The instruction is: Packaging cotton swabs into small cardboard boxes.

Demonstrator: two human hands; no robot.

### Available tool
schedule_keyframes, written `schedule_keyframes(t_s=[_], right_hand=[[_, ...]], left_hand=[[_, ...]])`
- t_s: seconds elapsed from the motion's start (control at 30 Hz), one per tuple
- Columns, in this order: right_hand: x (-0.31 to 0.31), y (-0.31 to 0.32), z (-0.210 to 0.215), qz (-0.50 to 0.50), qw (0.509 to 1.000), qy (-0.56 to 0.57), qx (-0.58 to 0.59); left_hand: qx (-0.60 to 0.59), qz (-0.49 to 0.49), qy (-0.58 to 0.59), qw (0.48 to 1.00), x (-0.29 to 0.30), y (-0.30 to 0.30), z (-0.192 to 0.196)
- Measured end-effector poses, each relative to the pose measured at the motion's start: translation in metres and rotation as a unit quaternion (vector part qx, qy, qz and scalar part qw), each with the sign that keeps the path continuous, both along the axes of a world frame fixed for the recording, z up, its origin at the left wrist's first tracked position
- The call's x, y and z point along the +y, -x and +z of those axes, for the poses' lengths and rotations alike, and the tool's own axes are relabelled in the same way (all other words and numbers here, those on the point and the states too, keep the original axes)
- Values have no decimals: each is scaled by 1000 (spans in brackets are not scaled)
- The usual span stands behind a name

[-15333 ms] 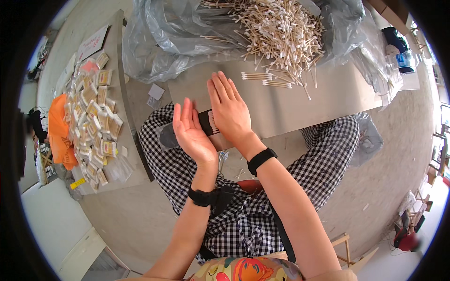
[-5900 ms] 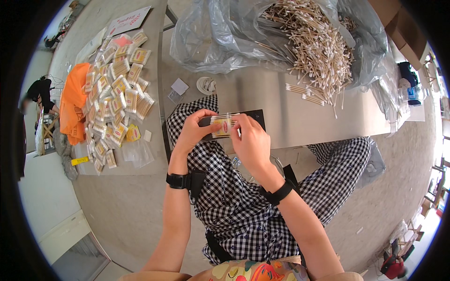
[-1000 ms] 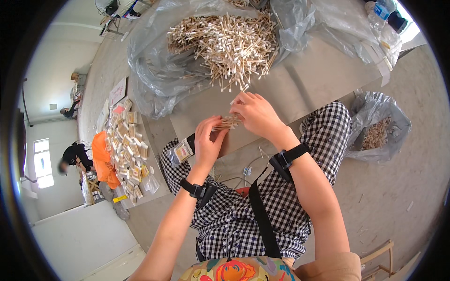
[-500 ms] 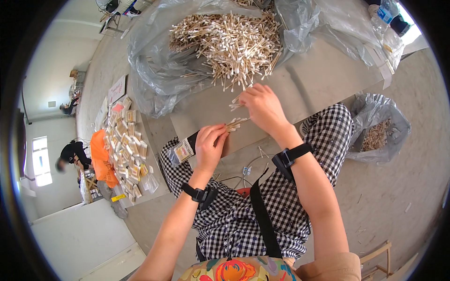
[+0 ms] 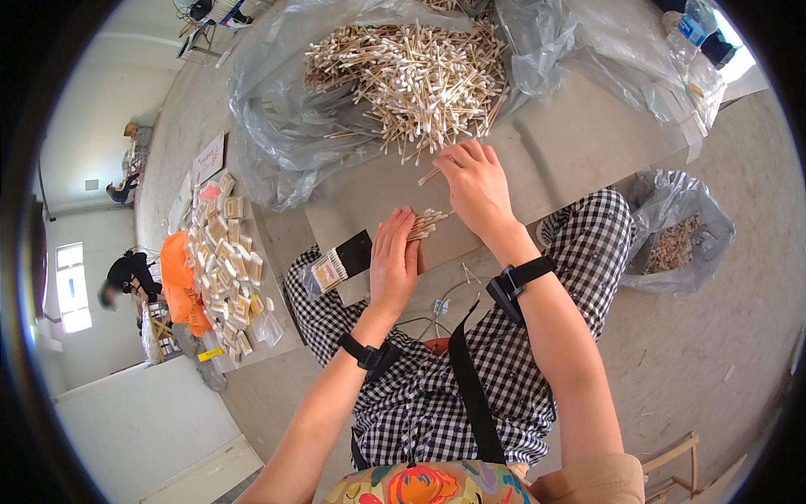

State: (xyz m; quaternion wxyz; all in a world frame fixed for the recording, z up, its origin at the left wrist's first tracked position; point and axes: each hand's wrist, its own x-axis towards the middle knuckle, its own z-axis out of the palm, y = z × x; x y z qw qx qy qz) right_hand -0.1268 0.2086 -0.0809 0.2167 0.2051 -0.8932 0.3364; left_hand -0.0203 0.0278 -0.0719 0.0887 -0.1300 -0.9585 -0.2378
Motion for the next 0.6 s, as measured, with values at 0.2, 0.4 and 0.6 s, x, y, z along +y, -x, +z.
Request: schedule_keyframes(t_s=[0.2, 0.4, 0.6], right_hand=[[-9, -5, 0, 42, 999, -13, 2], [-23, -19, 4, 133, 988, 43, -59], [-3, -15, 12, 74, 986, 92, -120]], left_hand=[[-4, -16, 5, 1000, -4, -2, -1], [20, 39, -17, 999, 5, 0, 0], [-38, 21, 33, 999, 20, -7, -7]])
